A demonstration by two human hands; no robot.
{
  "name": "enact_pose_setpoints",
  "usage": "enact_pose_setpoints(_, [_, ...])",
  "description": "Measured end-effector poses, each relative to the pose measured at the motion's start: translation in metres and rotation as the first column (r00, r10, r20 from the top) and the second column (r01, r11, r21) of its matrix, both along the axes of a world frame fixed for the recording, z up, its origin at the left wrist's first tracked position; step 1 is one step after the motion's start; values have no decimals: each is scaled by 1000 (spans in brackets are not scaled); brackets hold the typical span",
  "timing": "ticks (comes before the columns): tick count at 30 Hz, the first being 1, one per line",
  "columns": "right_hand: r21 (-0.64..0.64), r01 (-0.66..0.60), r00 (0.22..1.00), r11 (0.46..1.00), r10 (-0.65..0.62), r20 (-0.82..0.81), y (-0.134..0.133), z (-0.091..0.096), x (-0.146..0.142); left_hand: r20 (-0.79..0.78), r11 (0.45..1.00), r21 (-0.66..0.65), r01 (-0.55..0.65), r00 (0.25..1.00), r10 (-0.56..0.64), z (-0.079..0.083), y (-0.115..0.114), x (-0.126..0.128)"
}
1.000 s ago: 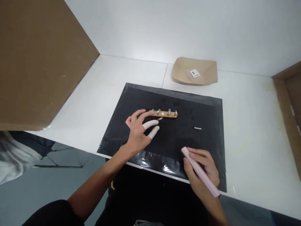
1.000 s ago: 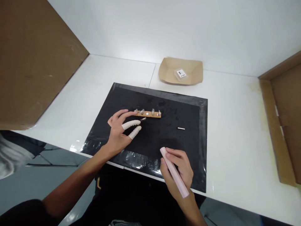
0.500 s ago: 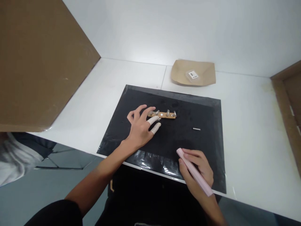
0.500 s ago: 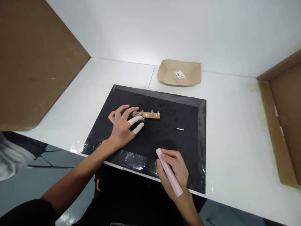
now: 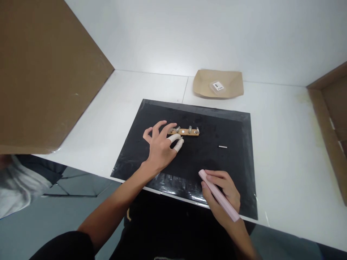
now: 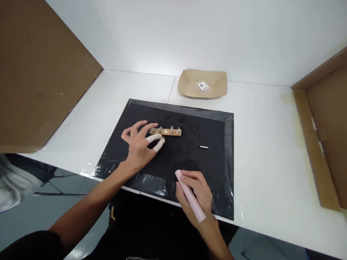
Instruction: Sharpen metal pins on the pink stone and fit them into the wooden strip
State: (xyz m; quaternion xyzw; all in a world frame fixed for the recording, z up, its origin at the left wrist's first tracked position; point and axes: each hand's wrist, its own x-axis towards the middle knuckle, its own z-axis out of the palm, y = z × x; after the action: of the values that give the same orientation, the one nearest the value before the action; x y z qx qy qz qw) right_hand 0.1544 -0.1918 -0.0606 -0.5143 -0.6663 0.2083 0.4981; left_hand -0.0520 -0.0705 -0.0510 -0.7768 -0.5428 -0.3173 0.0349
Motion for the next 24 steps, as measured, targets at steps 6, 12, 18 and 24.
enact_pose_setpoints(6, [2,-16,1000,1000,16,-26,0,-1,1,27,1000,-12,-1,1000,1,9,8,3])
enact_pose_setpoints(12, [-1,2,1000,1000,-2,-31,-1,-3,2,41,998,-51,25,999,-23,9,16,6])
enact_pose_setpoints(18, [5,-7,1000,1000,7,-27,-2,-3,3,15,993,-110,48,999,-46,5,5,8])
enact_pose_setpoints(24, [-7,-8,999,1000,8,-33,-2,-3,2,16,991,-128,31,999,-29,8,-3,6])
